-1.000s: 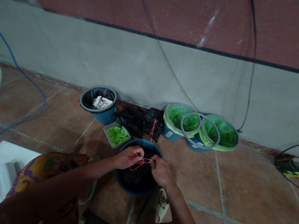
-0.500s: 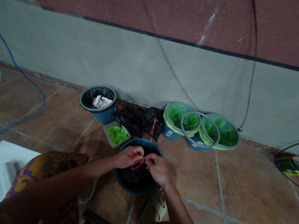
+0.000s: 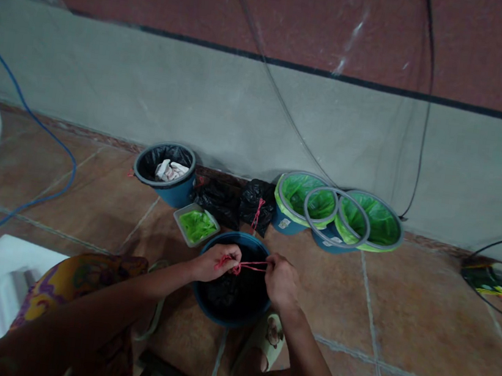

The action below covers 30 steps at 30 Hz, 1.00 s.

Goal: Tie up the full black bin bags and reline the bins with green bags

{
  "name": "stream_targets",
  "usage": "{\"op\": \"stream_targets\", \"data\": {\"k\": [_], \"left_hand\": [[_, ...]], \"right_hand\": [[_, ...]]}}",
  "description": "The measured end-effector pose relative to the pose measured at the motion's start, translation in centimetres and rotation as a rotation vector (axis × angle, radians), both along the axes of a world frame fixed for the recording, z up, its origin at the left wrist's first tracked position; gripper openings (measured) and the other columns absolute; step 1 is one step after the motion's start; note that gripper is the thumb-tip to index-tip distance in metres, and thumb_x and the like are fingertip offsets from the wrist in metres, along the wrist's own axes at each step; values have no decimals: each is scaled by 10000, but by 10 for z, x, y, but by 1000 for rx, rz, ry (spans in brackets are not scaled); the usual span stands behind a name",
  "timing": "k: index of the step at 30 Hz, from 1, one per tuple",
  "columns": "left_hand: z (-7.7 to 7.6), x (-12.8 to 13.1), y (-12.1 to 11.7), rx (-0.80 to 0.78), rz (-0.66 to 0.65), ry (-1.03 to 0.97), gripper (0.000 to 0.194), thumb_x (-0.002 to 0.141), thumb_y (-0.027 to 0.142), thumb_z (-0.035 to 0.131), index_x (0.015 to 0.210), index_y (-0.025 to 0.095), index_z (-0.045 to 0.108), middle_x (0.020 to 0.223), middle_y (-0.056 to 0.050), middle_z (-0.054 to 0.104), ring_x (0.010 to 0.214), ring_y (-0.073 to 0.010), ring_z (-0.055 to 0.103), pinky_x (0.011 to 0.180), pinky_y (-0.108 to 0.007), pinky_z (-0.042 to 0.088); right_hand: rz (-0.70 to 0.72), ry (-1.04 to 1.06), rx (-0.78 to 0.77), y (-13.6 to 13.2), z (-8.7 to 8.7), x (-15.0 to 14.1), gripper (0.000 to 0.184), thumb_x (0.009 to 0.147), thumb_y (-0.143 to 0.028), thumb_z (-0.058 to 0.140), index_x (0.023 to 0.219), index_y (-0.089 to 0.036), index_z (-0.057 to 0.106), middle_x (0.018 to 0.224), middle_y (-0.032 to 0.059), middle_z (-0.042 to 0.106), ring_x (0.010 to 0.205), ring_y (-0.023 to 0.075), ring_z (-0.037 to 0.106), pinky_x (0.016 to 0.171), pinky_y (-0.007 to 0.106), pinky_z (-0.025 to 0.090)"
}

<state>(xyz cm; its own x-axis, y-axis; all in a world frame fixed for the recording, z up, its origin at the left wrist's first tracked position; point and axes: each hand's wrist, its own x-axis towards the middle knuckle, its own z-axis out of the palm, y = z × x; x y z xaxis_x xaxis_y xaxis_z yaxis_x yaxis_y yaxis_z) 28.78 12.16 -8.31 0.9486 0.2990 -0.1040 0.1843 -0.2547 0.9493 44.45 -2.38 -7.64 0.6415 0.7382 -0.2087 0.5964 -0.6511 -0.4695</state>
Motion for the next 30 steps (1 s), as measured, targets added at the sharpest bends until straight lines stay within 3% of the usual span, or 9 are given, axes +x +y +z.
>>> {"op": "stream_targets", "data": {"k": [6, 12, 18, 22, 26, 28, 30], "left_hand": [[-1, 0, -1, -50, 3, -16, 79, 834, 162, 495, 767, 179, 534, 692, 14, 628, 655, -111, 593, 644, -221, 451], [-4, 2, 0, -25, -14, -2, 65, 817, 155, 507, 765, 178, 538, 697, 12, 629, 651, -112, 586, 632, -223, 443], [-7, 1, 0, -45, -1, -19, 64, 817, 162, 506, 760, 178, 530, 691, 12, 633, 643, -110, 580, 630, -224, 442], [-9, 1, 0, -95, -3, -16, 42, 803, 151, 524, 777, 176, 547, 704, 13, 637, 665, -114, 590, 651, -229, 451], [-15, 3, 0, -169, 38, -3, 38, 779, 140, 549, 787, 171, 569, 698, 14, 630, 654, -114, 583, 657, -237, 455], [-18, 4, -1, -209, 47, -12, 24, 786, 151, 555, 782, 170, 570, 690, 15, 616, 653, -113, 578, 659, -238, 455], [-20, 5, -1, -210, 55, -21, 26, 784, 149, 562, 772, 170, 572, 701, 15, 607, 672, -114, 570, 668, -239, 454]], "right_hand": [[-36, -62, -75, 1, 6, 2, 218, 878, -166, 475, 919, -199, 687, 918, 68, 732, 854, 190, 679, 730, 256, 437], [-69, -292, -181, -2, 14, 0, 304, 903, -128, 423, 1056, -191, 677, 1033, 109, 704, 865, 207, 681, 664, 266, 424], [-81, -268, -196, -3, 14, 5, 290, 911, -141, 422, 1034, -188, 681, 1050, 117, 699, 867, 212, 685, 682, 275, 442], [-76, -147, -67, -2, 13, 7, 269, 873, -157, 466, 1043, -167, 675, 1066, 138, 697, 896, 226, 679, 744, 299, 467], [-3, 9, 196, 3, 16, -9, 462, 801, -127, 466, 1245, -196, 575, 1237, 98, 644, 849, 173, 670, 749, 285, 486], [64, 78, 285, 7, 17, -24, 380, 812, -168, 463, 1153, -217, 623, 1176, 67, 672, 821, 162, 662, 729, 275, 487], [118, 135, 268, 9, 15, -39, 219, 833, -242, 491, 942, -228, 680, 967, 43, 720, 782, 167, 657, 706, 270, 476]]}}
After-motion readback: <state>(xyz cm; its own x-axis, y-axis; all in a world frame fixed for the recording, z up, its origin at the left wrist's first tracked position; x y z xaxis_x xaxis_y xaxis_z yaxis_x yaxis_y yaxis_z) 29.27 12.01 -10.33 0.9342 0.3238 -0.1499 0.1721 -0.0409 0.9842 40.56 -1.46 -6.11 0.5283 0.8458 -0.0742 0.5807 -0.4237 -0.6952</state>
